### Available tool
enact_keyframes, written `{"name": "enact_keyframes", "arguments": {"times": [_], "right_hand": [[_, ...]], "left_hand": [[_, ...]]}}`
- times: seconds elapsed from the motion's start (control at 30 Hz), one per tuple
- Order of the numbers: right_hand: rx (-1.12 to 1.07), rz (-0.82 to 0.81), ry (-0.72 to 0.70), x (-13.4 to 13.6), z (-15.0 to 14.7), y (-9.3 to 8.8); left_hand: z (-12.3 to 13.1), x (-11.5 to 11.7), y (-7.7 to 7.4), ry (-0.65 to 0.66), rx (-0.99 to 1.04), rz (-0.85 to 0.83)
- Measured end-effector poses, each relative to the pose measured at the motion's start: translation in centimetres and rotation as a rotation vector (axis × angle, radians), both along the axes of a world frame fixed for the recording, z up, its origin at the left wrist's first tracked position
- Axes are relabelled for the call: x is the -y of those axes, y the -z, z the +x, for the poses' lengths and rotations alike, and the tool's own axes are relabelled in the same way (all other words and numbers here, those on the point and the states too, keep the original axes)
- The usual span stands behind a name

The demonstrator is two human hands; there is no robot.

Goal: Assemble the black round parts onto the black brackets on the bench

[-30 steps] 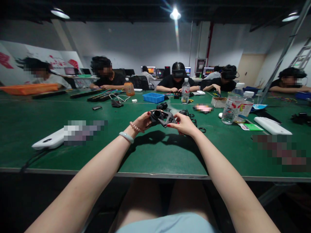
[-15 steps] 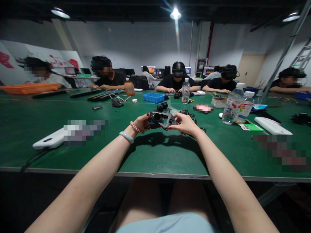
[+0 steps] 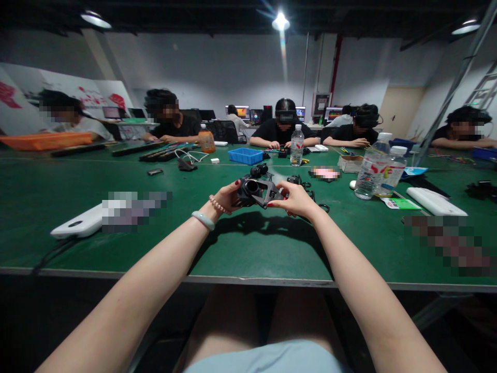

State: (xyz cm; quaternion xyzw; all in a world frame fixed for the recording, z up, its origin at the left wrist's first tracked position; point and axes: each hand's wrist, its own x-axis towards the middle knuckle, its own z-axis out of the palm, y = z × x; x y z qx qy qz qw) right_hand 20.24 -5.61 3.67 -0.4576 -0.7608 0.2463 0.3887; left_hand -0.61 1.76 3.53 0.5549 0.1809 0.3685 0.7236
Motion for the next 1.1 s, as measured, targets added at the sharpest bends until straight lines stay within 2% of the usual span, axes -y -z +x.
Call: {"name": "enact_keyframes", "arguments": {"times": [0.13, 0.43, 0.57, 0.8, 1.1], "right_hand": [[-0.016, -0.002, 0.001, -0.1, 0.0, 0.2], [-0.052, -0.050, -0.011, -0.2, -0.2, 0.5], [-0.055, -0.061, -0.015, -0.3, -0.3, 0.4], [-0.065, -0.065, 0.002, -0.4, -0.3, 0.5], [-0.086, -0.038, 0.012, -0.4, -0.4, 0.4]], "left_hand": [[0.1, 0.3, -0.1, -0.039, -0.029, 0.065], [0.0, -0.1, 0.3, 0.040, 0.031, 0.012], [0.1, 0.1, 0.1, 0.012, 0.018, 0.036], [0.1, 0.5, -0.2, 0.066, 0.050, 0.072], [0.3, 1.3, -0.9, 0.023, 0.002, 0.132]]}}
